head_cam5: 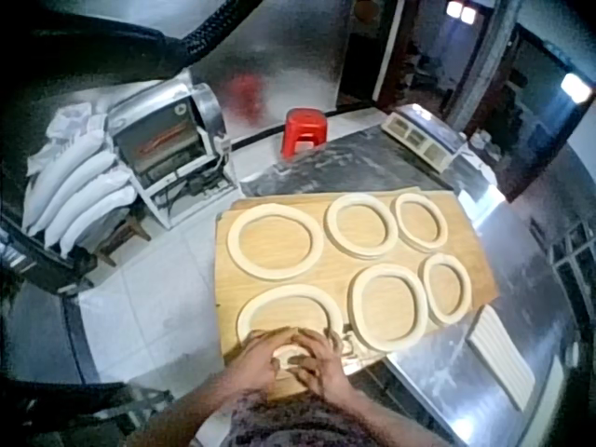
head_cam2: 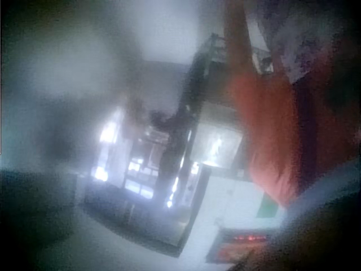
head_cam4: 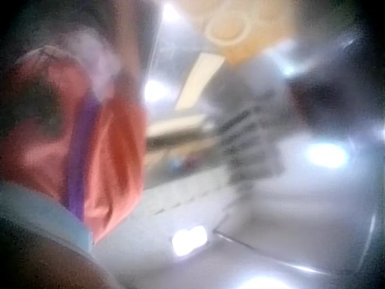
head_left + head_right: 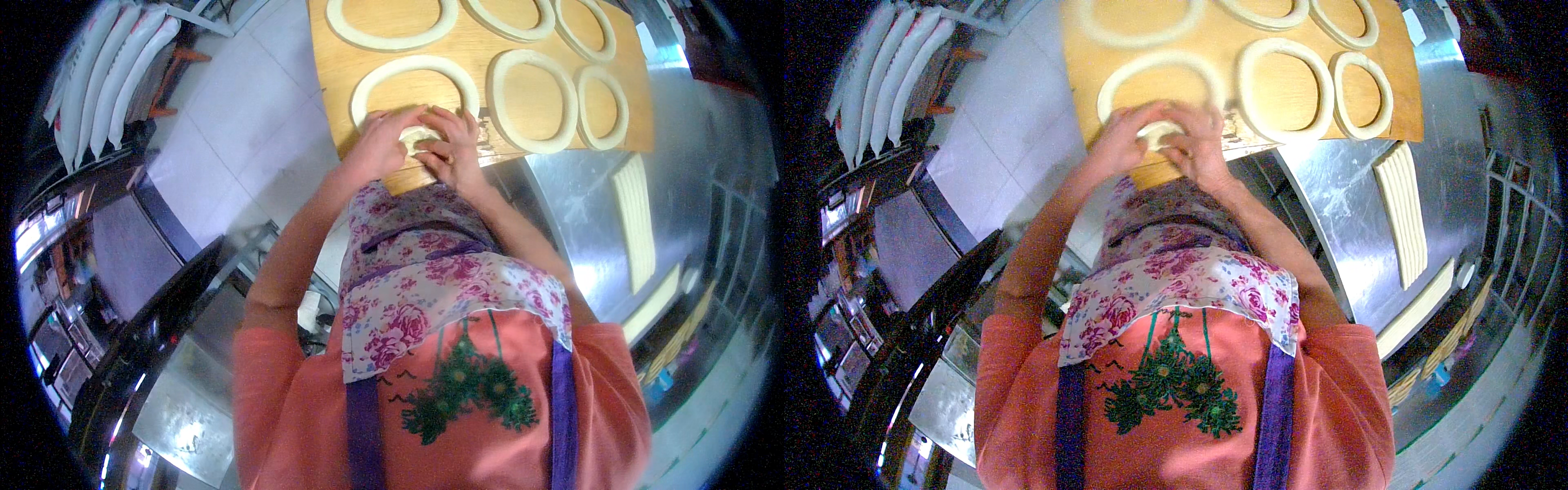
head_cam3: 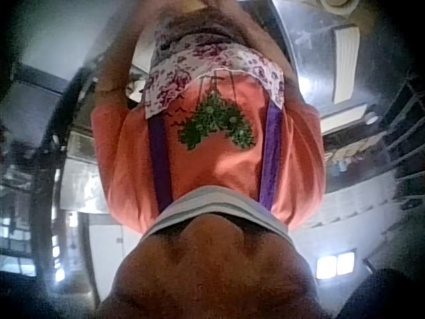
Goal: The person shapes long strips of dough into circular rings by hand on a wooden board. They repeatedly pick up dough strips, form them into circles, and place them onto the board, accumulating a batch of dough rings.
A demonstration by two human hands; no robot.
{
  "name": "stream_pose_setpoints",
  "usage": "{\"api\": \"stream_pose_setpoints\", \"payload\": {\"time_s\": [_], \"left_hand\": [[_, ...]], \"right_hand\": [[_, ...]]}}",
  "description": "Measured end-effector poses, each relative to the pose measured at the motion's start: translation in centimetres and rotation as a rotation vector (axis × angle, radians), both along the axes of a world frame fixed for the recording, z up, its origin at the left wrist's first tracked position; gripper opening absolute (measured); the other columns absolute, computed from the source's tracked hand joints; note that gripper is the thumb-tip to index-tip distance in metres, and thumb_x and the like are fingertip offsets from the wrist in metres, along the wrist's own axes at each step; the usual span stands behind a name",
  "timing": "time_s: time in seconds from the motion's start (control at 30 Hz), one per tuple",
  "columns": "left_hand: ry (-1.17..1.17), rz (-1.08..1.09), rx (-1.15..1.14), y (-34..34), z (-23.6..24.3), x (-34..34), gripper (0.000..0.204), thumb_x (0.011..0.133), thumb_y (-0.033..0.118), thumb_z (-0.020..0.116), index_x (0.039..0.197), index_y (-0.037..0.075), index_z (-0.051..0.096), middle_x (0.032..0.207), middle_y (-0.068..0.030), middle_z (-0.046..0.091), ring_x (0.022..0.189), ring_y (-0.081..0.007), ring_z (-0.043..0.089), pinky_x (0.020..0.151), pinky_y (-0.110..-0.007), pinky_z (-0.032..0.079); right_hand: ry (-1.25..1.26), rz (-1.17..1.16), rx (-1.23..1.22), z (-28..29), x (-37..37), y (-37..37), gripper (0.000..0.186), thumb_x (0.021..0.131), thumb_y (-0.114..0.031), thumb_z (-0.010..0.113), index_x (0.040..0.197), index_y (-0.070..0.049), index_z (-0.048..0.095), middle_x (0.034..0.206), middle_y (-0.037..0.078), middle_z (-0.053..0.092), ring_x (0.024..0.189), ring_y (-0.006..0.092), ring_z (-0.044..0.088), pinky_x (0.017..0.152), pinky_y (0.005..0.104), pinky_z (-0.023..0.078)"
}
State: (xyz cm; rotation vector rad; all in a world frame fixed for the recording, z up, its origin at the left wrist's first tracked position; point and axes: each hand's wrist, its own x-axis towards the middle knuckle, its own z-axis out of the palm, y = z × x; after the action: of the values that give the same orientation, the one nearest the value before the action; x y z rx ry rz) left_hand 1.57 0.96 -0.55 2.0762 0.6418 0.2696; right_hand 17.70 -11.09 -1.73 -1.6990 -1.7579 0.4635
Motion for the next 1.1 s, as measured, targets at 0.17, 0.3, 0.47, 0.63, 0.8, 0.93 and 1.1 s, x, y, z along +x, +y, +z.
{"api": "stream_pose_setpoints", "payload": {"time_s": [0.17,0.3,0.47,0.63,0.8,0.93,1.1], "left_hand": [[-0.025,0.009,-0.147,0.4,0.3,0.4,0.074,0.068,-0.016,0.05,0.139,0.004,0.049,0.123,-0.0173,0.066,0.117,-0.0321,0.062,0.104,-0.039,0.046],[0.045,0.018,-0.279,0.6,0.7,0.9,0.067,0.075,-0.013,0.053,0.14,0.005,0.049,0.121,-0.017,0.067,0.117,-0.0286,0.063,0.103,-0.038,0.047],[0.011,-0.002,-0.224,0.4,-0.2,1.7,0.049,0.081,-0.001,0.064,0.129,0.004,0.06,0.116,-0.0176,0.069,0.11,-0.0287,0.066,0.097,-0.038,0.05],[0.084,0.072,-0.054,-0.7,0.8,2.1,0.036,0.081,0.015,0.075,0.115,0.005,0.069,0.107,-0.0183,0.07,0.099,-0.0318,0.068,0.089,-0.04,0.053],[0.059,0.16,0.003,-1.9,0.5,1.6,0.033,0.081,0.017,0.076,0.112,0.008,0.072,0.1,-0.0137,0.072,0.096,-0.0309,0.068,0.086,-0.039,0.053],[0.018,0.21,-0.002,-2.6,0.8,1.7,0.031,0.083,0.019,0.074,0.111,0.008,0.072,0.103,-0.0119,0.073,0.096,-0.0282,0.069,0.087,-0.038,0.053],[0.028,0.233,-0.22,-2.1,0.8,1.6,0.031,0.088,0.02,0.071,0.115,0.006,0.071,0.102,-0.0128,0.074,0.095,-0.0248,0.072,0.087,-0.035,0.054]], "right_hand": [[0.014,-0.021,-0.006,0.4,0.2,-0.9,0.018,0.074,-0.022,0.081,0.089,-0.012,0.078,0.135,0.004,0.057,0.135,0.026,0.043,0.116,0.0518,0.018],[-0.006,-0.019,0.04,-1.2,0.6,-1.4,0.018,0.074,-0.022,0.08,0.088,-0.011,0.078,0.136,0.005,0.057,0.134,0.0276,0.044,0.116,0.0521,0.019],[-0.041,-0.026,0.075,0.5,0.7,-1.4,0.023,0.074,-0.02,0.08,0.095,-0.01,0.075,0.135,0.007,0.057,0.133,0.0289,0.045,0.113,0.0524,0.024],[-0.011,-0.138,0.043,2.1,3.3,-2.8,0.024,0.077,-0.012,0.073,0.101,-0.009,0.073,0.129,0.011,0.061,0.123,0.0314,0.054,0.107,0.046,0.037],[0.003,-0.247,0.04,1.8,5.1,-3.4,0.02,0.082,-0.006,0.068,0.102,-0.007,0.071,0.12,0.012,0.065,0.114,0.0341,0.059,0.098,0.0425,0.047],[0.05,-0.271,0.085,1.9,5.6,-2.9,0.021,0.082,-0.004,0.068,0.102,-0.007,0.071,0.116,0.014,0.066,0.112,0.034,0.06,0.096,0.0419,0.048],[0.07,-0.278,0.07,2.0,5.9,-2.2,0.022,0.081,-0.001,0.068,0.102,-0.006,0.072,0.113,0.015,0.066,0.109,0.0332,0.061,0.095,0.0412,0.049]]}}
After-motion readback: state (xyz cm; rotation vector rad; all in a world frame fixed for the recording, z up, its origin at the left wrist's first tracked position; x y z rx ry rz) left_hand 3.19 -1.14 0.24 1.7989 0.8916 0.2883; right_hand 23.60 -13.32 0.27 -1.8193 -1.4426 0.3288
